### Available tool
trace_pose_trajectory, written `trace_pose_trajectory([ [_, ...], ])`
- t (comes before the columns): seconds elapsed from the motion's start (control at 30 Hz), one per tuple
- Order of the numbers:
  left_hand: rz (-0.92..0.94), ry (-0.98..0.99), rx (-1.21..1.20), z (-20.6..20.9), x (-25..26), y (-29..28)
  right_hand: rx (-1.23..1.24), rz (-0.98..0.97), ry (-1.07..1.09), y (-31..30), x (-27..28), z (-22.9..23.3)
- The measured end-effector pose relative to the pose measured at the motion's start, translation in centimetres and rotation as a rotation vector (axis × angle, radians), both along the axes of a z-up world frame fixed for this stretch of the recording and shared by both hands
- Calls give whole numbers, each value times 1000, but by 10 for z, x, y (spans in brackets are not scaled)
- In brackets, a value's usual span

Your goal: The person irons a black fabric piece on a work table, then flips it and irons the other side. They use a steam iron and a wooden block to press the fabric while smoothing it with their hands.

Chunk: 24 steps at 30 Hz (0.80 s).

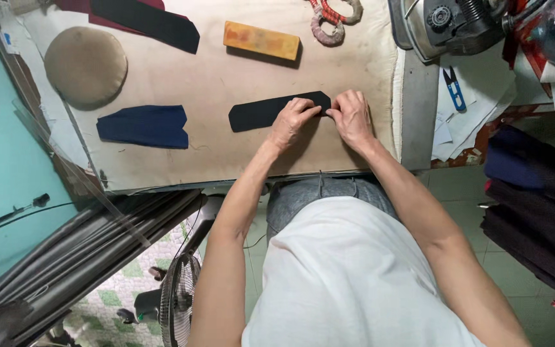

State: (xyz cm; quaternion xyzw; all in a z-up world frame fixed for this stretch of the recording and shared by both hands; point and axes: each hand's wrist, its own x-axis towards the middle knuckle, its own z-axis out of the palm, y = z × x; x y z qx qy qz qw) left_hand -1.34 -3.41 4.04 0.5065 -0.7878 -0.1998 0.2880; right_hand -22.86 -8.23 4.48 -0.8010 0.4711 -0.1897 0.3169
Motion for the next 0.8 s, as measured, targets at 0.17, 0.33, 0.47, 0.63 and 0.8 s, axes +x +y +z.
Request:
trace_pose_trajectory([
  [0.17,125,114,12,-15,-12,5,174,-14,19,-9,2,11],
  [0.33,121,130,-41,-11,-10,4,-129,-319,-29,-24,-73,18],
  [0.47,111,120,-11,-10,-8,3,-391,-445,407,-25,-137,36],
  [0.63,103,79,-65,-13,-9,4,-441,-362,531,-19,-167,12],
  [0.8,8,276,-225,41,-10,-18,-586,-485,608,-23,-160,20],
])
